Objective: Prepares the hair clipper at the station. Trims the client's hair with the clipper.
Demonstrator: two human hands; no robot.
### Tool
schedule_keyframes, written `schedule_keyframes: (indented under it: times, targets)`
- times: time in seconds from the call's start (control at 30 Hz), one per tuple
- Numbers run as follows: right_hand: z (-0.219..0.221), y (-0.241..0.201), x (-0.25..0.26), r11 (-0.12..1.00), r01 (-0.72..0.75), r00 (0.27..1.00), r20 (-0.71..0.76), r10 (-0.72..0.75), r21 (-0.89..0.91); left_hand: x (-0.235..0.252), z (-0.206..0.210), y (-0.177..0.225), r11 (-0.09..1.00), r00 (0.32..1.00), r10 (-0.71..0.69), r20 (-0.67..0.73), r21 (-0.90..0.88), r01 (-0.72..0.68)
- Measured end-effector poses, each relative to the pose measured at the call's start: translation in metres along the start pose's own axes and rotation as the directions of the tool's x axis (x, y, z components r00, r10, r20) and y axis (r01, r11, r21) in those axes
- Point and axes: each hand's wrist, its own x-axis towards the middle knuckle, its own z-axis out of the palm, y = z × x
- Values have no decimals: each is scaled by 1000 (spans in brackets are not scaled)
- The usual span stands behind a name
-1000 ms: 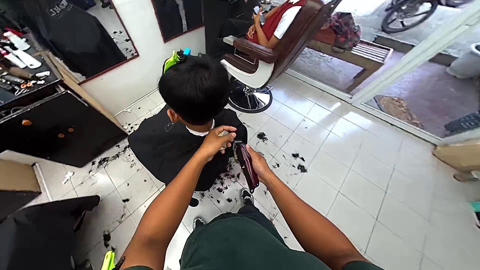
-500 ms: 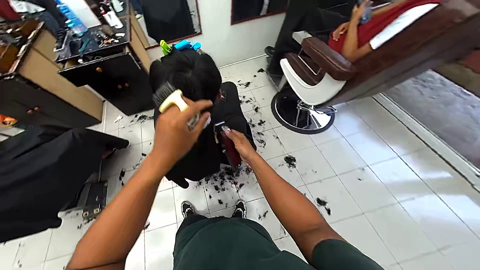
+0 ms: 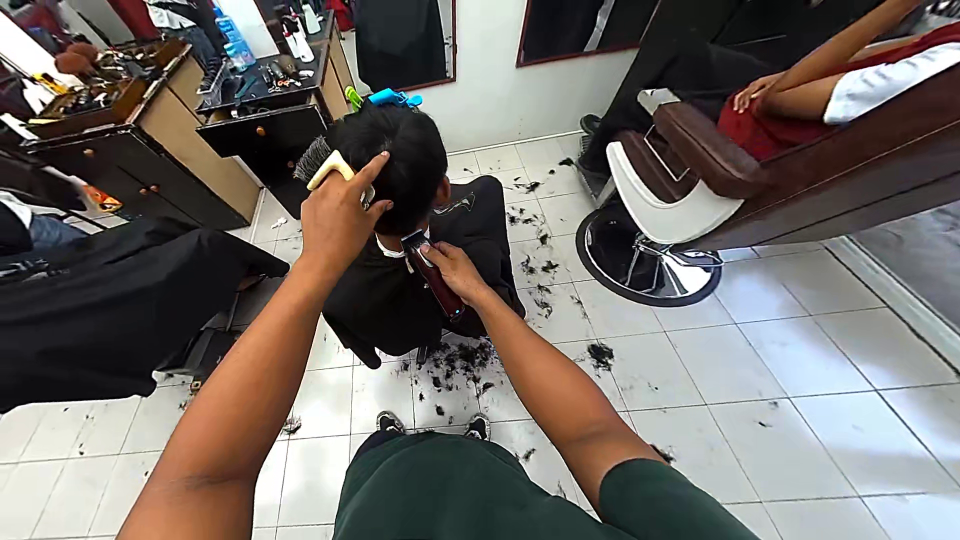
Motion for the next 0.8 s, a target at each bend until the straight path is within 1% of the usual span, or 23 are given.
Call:
schedule_keyframes:
  times: [0.1,0.27,0.4,0.57,0.7,0.73,0.8]
  targets:
    - [3,-2,1,998,-52,999,-6,52,-21,3,-3,0,1000,1000,-27,12,7,27]
    - [11,1,8,999,8,999,-49,-6,34,8,-4,-2,998,998,-60,19,14,59]
    - [11,-2,10,999,-54,998,-37,54,-3,9,-6,-3,997,996,-79,31,-11,79]
    - [16,0,2,1000,26,998,-49,-25,11,7,-6,-4,997,997,-75,14,-27,76]
    - [15,-2,7,998,-58,997,-47,57,-24,7,-7,-6,997,997,-76,21,-14,77]
    - [16,-2,8,999,-52,997,-51,51,-14,7,-6,-7,997,997,-73,19,-9,73]
    - [19,0,1,1000,10,998,-64,-10,-13,7,-6,-7,997,997,-74,23,-15,75]
